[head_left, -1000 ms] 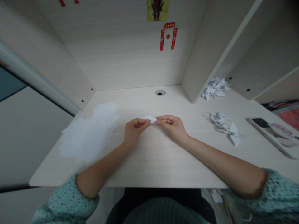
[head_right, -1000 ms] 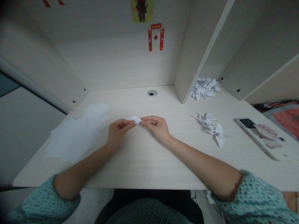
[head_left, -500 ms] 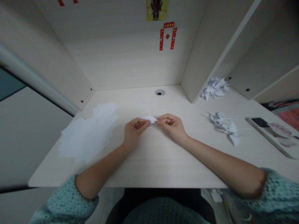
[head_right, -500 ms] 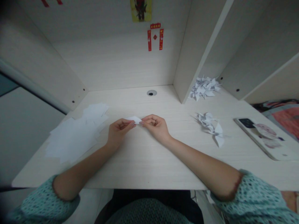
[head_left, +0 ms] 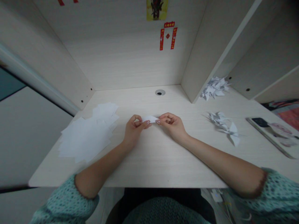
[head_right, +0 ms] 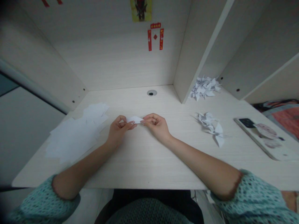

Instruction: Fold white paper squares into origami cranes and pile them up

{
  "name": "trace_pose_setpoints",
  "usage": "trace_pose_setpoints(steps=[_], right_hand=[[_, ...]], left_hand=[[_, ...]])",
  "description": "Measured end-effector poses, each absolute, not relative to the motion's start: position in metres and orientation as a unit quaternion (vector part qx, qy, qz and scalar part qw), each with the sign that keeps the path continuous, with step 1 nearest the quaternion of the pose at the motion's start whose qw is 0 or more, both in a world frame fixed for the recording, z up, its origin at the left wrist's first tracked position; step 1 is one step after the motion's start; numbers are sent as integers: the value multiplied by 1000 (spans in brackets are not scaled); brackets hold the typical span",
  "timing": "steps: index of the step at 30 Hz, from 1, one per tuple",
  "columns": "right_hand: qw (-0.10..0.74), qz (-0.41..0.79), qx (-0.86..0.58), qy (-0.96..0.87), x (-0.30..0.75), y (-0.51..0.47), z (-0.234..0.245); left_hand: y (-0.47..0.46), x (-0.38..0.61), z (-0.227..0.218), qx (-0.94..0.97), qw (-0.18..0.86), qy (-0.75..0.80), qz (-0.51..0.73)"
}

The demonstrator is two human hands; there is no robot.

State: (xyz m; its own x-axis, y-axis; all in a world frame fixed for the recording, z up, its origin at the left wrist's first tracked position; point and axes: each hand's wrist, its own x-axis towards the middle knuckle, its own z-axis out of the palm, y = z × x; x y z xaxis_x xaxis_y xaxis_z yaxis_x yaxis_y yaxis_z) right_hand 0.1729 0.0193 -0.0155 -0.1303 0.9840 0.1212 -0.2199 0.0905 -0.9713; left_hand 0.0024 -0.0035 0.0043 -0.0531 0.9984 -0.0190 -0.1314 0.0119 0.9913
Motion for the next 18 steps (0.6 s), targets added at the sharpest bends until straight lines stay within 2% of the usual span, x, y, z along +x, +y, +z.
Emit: trace_pose_setpoints(steps=[7, 18], right_hand=[[520, 550, -349, -553, 173, 17, -15], [527, 538, -364, -547, 167, 11, -15]], left_hand=[[-5, 0, 3, 495, 469, 492, 541], [-8, 1, 2, 510, 481, 492, 516]])
